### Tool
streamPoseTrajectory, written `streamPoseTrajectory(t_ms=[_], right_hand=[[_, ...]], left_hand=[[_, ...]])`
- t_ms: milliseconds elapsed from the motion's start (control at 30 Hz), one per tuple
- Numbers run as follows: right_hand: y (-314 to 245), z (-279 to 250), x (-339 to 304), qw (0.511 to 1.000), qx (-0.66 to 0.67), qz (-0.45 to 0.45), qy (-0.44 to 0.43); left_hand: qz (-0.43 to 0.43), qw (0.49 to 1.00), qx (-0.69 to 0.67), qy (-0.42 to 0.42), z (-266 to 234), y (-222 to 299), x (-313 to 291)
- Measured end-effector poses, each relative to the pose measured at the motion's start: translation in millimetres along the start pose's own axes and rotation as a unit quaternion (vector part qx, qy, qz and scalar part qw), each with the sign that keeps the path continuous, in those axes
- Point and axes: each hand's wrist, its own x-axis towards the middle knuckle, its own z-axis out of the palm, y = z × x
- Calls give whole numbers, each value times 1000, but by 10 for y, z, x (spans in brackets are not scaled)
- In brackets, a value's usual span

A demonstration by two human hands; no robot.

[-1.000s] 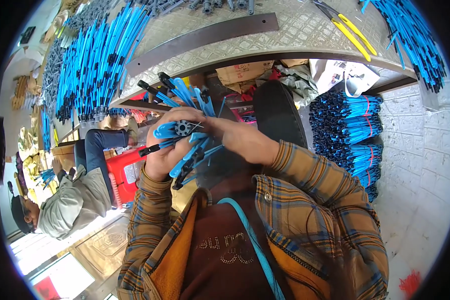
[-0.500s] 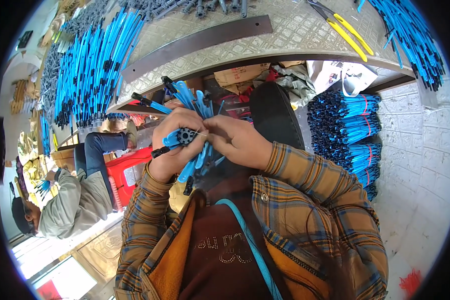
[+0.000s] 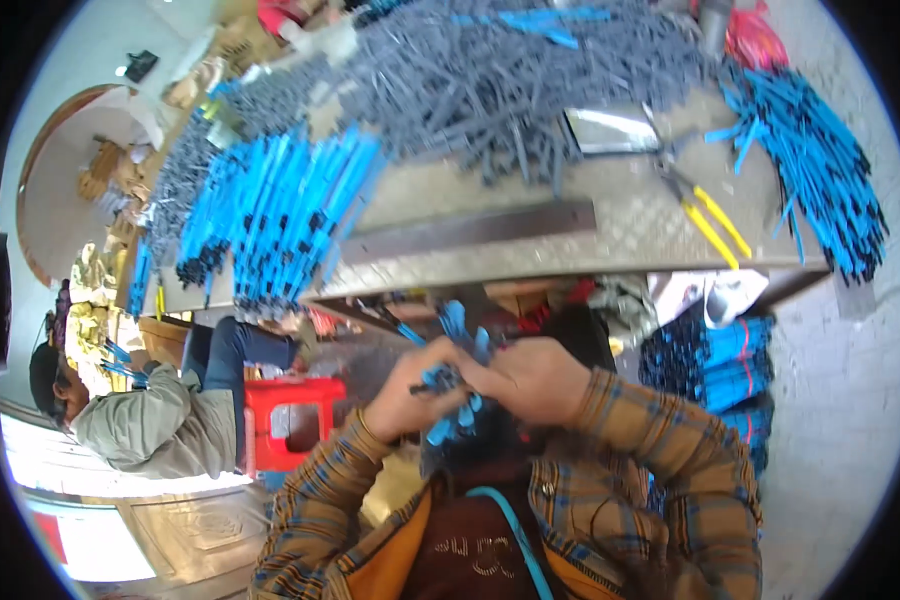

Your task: The person aligns wire ribs along a metal guide, attaches a plastic hub onto the gathered tips, and cuts the wire ends using pliers. The person then opens and rearranges the rib bundle before grouping additional ribs to continue assembly.

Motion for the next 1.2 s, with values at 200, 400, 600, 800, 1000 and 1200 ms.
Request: streamPoseTrajectory(t_ms=[200,400,600,800,1000,1200], right_hand=[[-205,-51,60,976,139,170,1],[-289,44,-55,874,352,332,45],[-274,-256,-59,835,387,390,-37],[8,-1061,-378,945,60,316,50],[943,-1571,-902,833,-418,361,44],[1120,-1580,-1186,853,-392,344,41]], left_hand=[[-54,997,0,-45,11,88,8],[-20,998,-20,-59,70,41,11],[41,998,29,-31,189,91,67],[-31,996,-61,-51,10,202,61],[-43,990,-131,-23,11,33,-31],[-90,981,-163,-45,-1,53,-109]])
